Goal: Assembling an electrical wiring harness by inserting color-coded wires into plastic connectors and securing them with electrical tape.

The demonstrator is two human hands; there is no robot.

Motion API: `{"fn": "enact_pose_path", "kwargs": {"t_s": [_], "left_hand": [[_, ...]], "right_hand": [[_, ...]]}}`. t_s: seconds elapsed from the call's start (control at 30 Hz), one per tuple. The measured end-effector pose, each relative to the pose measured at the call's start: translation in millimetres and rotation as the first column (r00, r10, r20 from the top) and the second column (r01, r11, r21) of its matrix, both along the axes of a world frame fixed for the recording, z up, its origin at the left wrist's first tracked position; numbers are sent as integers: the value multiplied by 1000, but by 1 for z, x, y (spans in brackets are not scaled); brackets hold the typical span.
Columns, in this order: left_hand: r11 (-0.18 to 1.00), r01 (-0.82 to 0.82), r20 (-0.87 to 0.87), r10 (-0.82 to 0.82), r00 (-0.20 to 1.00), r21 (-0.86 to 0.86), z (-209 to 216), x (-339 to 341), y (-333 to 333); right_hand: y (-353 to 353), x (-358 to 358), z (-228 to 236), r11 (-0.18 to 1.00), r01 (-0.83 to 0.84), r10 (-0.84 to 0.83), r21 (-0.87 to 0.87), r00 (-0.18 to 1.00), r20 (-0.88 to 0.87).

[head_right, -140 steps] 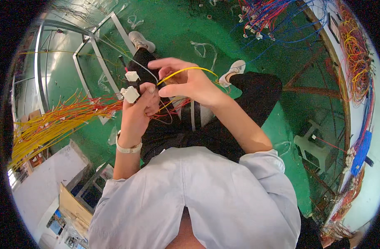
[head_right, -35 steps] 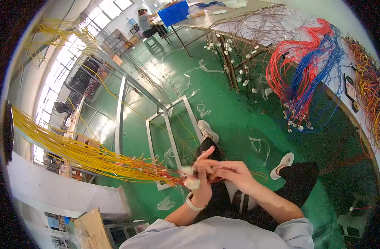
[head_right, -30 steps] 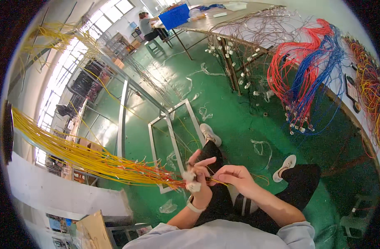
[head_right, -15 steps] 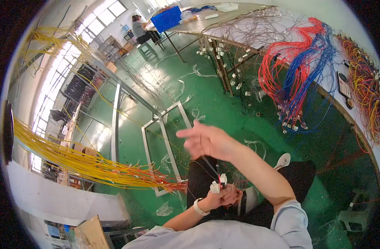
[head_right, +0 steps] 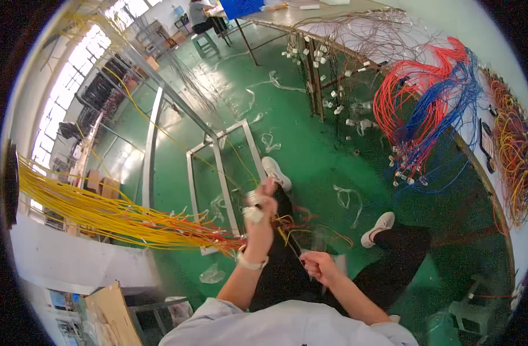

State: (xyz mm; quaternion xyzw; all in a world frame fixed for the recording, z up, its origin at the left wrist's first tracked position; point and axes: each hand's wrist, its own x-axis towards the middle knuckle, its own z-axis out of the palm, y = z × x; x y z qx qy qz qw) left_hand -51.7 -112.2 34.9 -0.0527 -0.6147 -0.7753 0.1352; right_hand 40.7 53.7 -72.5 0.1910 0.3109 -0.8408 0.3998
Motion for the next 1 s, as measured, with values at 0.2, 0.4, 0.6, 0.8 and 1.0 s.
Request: {"fn": "enact_pose_path", "kwargs": {"t_s": [0.2, 0.4, 0.6, 0.8, 1.0], "left_hand": [[967, -132, 89, 115, 989, 217, -48, 2, 24], [574, -527, 525, 189, 830, 627, -83, -17, -69], [503, -598, 385, 468, 795, 624, -71, -9, -169], [856, -152, 542, -168, 823, 495, -71, 8, -43], [669, 222, 543, -719, 433, 709, -73, 29, 77]], "right_hand": [[47, 0, -38, 938, 343, -346, 46, 928, 141], [116, -26, -45, 688, 724, -685, -50, 670, 286], [222, -22, -77, 567, 795, -810, 216, 586, -26], [165, -43, -16, 294, 572, 217, 766, 741, -636], [89, -27, 73, 434, 272, 501, 859, 720, -480]]}}
